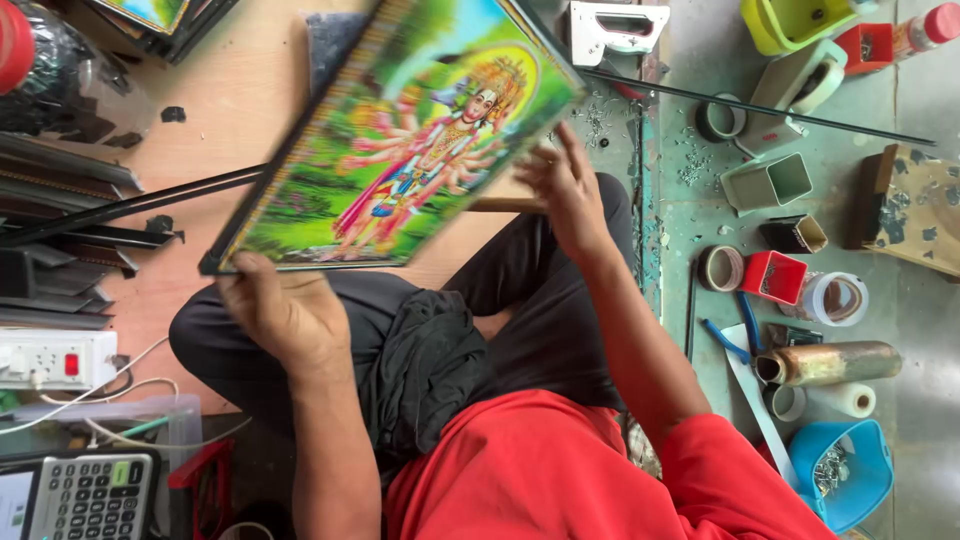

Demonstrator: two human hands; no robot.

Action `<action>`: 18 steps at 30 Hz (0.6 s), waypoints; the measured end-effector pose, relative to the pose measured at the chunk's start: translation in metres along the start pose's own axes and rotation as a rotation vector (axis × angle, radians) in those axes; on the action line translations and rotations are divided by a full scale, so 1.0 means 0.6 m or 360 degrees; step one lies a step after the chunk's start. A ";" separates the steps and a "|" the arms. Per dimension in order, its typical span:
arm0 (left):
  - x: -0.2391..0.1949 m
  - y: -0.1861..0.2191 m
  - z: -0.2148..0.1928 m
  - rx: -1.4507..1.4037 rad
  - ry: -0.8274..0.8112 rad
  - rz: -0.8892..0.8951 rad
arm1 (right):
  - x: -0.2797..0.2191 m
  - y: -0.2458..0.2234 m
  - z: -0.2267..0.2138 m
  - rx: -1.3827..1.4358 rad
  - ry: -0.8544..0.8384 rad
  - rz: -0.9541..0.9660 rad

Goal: The person sits on the floor with a framed picture board on their lap, flips it over to its back, and uses a power drill to drive screws into the frame corners. They position a metal straightedge along the back, attach a metal hanger fitting at the top, and hammer it in place.

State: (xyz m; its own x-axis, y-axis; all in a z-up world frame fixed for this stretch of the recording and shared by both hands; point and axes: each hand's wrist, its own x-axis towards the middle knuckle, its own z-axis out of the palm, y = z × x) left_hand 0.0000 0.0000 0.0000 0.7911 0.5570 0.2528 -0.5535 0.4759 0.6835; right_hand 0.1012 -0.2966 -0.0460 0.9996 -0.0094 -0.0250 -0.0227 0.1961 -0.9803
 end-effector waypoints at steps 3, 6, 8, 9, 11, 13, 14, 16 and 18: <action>-0.015 -0.030 0.010 -0.0285 0.0189 -0.0364 | -0.059 -0.064 0.044 0.0742 -0.0180 0.0532; -0.090 -0.104 -0.001 0.0164 0.0111 -0.0742 | -0.095 -0.032 0.007 0.0508 0.0062 -0.0109; -0.137 -0.091 0.009 0.0463 -0.0124 -0.0816 | -0.101 -0.100 -0.027 0.0454 0.0193 -0.0140; -0.161 -0.084 0.012 0.0777 -0.0355 -0.0890 | -0.105 -0.131 -0.043 0.0407 0.0330 -0.0158; -0.176 -0.059 0.022 0.0803 -0.0524 -0.0956 | -0.138 -0.161 -0.089 -0.0351 0.0526 -0.0207; -0.182 -0.034 0.032 0.0832 -0.0693 -0.1044 | -0.174 -0.204 -0.096 -0.1116 0.0711 -0.0227; -0.178 -0.021 0.038 0.0551 -0.0578 -0.1113 | -0.190 -0.234 -0.080 -0.1543 0.0303 -0.0822; -0.146 0.006 0.065 0.0262 -0.0512 -0.1196 | -0.208 -0.269 -0.045 -0.1944 -0.0092 -0.1411; -0.103 0.043 0.100 -0.0296 -0.0243 -0.1176 | -0.222 -0.274 -0.003 -0.1894 -0.0683 -0.1721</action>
State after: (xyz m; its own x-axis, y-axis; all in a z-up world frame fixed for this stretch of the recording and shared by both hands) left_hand -0.0474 -0.0631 0.0431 0.9915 -0.0426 -0.1229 0.1074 0.8011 0.5888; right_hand -0.0282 -0.3293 0.1182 0.4865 0.6582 0.5746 0.8412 -0.5306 -0.1043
